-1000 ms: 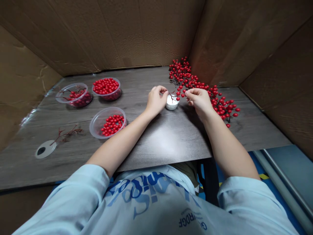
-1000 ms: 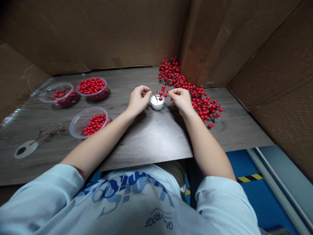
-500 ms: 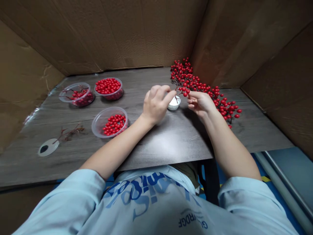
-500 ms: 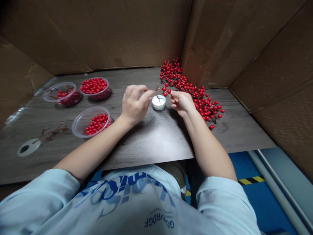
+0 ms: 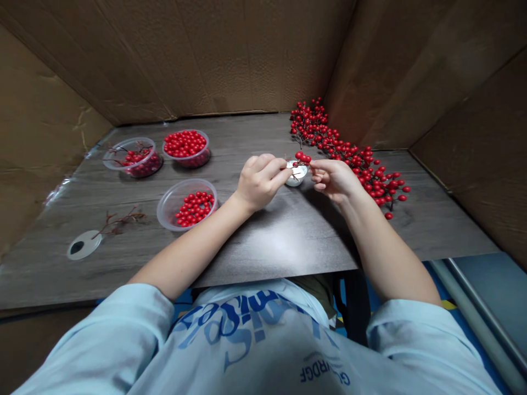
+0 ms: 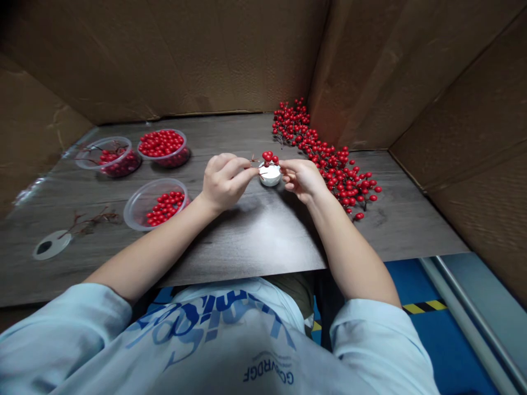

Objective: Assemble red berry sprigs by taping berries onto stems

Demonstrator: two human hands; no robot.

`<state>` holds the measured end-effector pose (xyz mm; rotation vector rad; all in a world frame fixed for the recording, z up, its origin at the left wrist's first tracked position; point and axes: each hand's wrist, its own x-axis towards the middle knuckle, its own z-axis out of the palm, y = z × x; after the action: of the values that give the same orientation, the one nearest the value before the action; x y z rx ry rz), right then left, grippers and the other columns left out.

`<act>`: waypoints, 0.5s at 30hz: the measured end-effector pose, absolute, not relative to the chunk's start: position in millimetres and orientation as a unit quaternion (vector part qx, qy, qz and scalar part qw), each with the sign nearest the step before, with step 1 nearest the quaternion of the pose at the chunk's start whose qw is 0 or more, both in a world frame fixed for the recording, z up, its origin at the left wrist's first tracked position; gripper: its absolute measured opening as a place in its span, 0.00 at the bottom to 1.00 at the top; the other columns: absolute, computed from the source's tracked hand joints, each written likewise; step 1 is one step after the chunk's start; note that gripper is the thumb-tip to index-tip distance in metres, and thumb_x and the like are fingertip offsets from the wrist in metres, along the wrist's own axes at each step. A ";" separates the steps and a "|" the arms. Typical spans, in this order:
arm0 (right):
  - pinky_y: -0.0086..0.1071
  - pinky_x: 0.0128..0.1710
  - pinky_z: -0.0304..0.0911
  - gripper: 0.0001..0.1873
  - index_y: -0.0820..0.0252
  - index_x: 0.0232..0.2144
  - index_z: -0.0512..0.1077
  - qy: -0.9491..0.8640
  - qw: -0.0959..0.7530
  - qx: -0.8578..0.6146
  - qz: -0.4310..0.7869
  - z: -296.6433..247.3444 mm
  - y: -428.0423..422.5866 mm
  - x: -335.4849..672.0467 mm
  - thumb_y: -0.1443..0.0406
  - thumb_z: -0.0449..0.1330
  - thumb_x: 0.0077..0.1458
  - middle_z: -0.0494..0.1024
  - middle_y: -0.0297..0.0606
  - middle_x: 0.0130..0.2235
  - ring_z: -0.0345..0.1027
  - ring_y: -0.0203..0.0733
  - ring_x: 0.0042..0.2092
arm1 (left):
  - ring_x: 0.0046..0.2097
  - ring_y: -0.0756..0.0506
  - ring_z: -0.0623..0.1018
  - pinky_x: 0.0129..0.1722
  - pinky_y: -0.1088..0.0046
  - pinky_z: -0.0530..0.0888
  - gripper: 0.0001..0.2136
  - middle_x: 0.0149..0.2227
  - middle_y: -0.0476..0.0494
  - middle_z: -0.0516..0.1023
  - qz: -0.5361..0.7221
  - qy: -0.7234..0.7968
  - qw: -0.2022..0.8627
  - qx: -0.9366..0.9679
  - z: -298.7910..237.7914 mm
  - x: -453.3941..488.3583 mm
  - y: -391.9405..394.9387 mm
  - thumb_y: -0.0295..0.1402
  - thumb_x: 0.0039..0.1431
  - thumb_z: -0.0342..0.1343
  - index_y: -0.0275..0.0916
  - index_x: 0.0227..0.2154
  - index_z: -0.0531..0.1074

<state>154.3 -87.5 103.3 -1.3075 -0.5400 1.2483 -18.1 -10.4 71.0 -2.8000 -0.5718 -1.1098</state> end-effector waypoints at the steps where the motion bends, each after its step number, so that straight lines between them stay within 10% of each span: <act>1: 0.19 0.12 0.41 0.05 0.66 0.22 0.67 -0.249 0.586 -0.564 0.526 103.4 -88.0 153.3 0.71 0.61 0.40 0.63 0.30 0.20 0.51 0.24 0.18 | 0.42 0.44 0.71 0.41 0.65 0.63 0.12 0.38 0.44 0.75 -0.371 -0.200 0.018 -0.907 71.1 -18.5 -11.8 0.36 0.62 0.44 0.44 0.36 0.73; 15: 0.24 0.17 0.49 0.08 0.60 0.22 0.68 -0.416 0.640 -0.589 0.266 116.2 -94.8 134.1 0.62 0.63 0.44 0.66 0.30 0.21 0.54 0.28 0.20 | 0.34 0.51 0.71 0.33 0.76 0.67 0.01 0.30 0.48 0.73 -0.503 -0.355 -0.370 -0.696 45.6 -8.0 -16.3 0.28 0.52 0.55 0.38 0.26 0.70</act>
<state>134.1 -94.8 116.2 -1.3427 -0.9481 0.6076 -8.0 -16.3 45.6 -2.9207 -1.4918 -2.1102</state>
